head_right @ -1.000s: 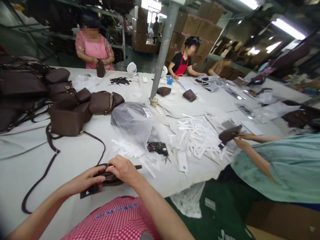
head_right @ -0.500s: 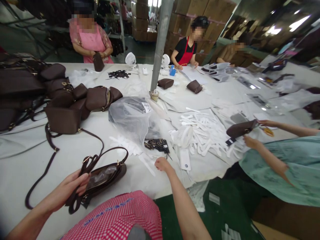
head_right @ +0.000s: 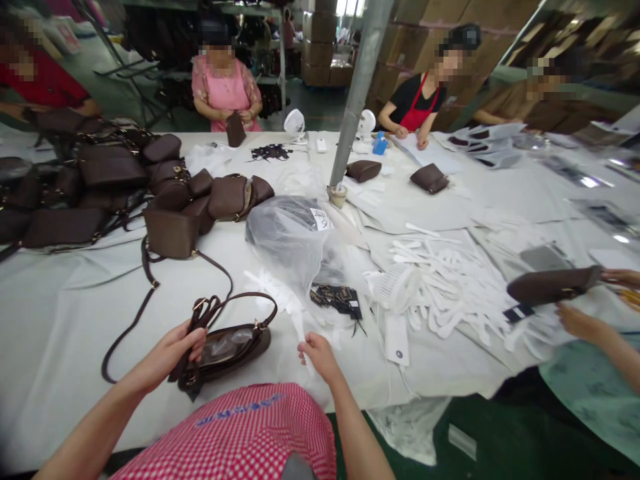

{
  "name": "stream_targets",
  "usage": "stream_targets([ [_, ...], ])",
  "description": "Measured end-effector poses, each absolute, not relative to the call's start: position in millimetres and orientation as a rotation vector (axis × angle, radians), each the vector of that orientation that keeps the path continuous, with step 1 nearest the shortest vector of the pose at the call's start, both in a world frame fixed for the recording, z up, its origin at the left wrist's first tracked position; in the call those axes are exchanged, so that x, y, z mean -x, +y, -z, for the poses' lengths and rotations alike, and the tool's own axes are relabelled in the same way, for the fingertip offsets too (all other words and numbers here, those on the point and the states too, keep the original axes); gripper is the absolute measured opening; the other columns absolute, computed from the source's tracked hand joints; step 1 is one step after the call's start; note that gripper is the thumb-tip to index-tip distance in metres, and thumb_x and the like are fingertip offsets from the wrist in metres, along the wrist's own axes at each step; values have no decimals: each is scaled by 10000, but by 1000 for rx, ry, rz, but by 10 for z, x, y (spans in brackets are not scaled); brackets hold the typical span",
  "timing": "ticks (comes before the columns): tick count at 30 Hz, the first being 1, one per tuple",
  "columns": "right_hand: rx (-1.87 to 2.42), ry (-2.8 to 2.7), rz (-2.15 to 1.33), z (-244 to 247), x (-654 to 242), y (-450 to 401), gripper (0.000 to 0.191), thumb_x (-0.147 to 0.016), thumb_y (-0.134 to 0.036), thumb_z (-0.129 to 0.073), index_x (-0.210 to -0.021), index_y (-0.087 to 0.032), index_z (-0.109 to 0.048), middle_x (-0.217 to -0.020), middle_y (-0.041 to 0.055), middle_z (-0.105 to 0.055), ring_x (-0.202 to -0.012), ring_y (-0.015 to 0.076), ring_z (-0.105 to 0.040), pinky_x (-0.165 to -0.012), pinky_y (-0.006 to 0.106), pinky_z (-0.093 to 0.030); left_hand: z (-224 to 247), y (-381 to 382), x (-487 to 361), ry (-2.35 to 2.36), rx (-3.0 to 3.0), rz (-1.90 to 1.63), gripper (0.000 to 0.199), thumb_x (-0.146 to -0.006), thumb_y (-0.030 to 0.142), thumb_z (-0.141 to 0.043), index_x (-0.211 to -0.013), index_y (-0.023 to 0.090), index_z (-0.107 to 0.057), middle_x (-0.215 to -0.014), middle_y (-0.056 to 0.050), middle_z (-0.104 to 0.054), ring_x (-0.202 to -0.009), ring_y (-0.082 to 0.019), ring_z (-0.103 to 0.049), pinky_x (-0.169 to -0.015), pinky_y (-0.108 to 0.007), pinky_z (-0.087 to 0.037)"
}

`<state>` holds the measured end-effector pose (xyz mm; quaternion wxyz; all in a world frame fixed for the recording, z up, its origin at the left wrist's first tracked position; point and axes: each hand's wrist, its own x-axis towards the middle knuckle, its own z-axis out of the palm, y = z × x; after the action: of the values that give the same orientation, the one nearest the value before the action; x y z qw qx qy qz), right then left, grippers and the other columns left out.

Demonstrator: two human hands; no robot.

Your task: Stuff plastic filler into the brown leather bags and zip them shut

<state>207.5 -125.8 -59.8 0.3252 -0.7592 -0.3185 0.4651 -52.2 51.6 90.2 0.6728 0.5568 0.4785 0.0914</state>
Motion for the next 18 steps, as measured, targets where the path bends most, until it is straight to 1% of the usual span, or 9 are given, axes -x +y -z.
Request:
stream_targets([
  [2, 1755, -719, -1336, 378, -2015, -1308, 238, -820, -400, -529, -715, -189, -498, -620, -17, -580, -510, 108, -512, -476, 216, -390, -884, 538, 502, 1061, -1218, -236, 350, -778, 490, -611, -742, 200, -417, -564, 80, -413, -495, -89, -404, -527, -228, -401],
  [4, 1499, -543, -1441, 146, -1922, -1325, 276, -784, -438, -592, -732, -187, -490, -607, -44, -539, -427, 54, -376, -410, 183, -281, -869, 538, 470, 1041, -1141, -289, 359, -764, 474, -629, -729, 200, -400, -577, 84, -408, -482, -75, -388, -513, -215, -384],
  [6, 1340, -441, -1529, -74, -1806, -1288, 329, -759, -473, -644, -761, -189, -478, -608, -71, -498, -398, 22, -242, -382, 171, -154, -856, 514, 427, 1007, -1071, -333, 359, -756, 461, -636, -714, 195, -399, -584, 80, -420, -477, -66, -387, -499, -202, -358],
  [8, 1281, -443, -1621, -261, -1677, -1198, 373, -760, -519, -653, -791, -189, -483, -580, -93, -445, -396, 14, -171, -382, 174, -89, -841, 477, 383, 970, -1053, -345, 321, -771, 451, -618, -726, 176, -456, -561, 69, -441, -472, -66, -391, -487, -197, -336],
  [11, 1303, -525, -1695, -456, -1485, -1013, 438, -761, -600, -631, -768, -190, -479, -499, -124, -319, -389, 20, -141, -378, 178, -76, -805, 419, 345, 921, -1041, -337, 317, -794, 435, -600, -855, 125, -577, -496, 60, -454, -453, -74, -388, -465, -194, -301],
  [13, 1325, -583, -1713, -522, -1375, -896, 481, -743, -648, -623, -736, -198, -457, -474, -136, -251, -386, 25, -134, -373, 178, -77, -771, 380, 344, 880, -975, -378, 353, -783, 427, -630, -931, 109, -589, -484, 59, -469, -438, -71, -383, -452, -191, -279],
  [16, 1310, -643, -1795, -543, -1247, -771, 503, -735, -680, -612, -724, -208, -439, -464, -144, -206, -382, 28, -108, -368, 176, -72, -704, 314, 364, 795, -860, -450, 343, -768, 422, -665, -881, 111, -574, -517, 31, -527, -442, -68, -415, -447, -190, -282],
  [18, 1303, -680, -1831, -534, -1170, -720, 496, -747, -679, -598, -720, -210, -441, -462, -136, -240, -368, 30, -138, -361, 176, -98, -654, 268, 373, 779, -797, -489, 322, -745, 402, -688, -831, 127, -544, -535, 18, -555, -449, -73, -449, -455, -191, -315],
])
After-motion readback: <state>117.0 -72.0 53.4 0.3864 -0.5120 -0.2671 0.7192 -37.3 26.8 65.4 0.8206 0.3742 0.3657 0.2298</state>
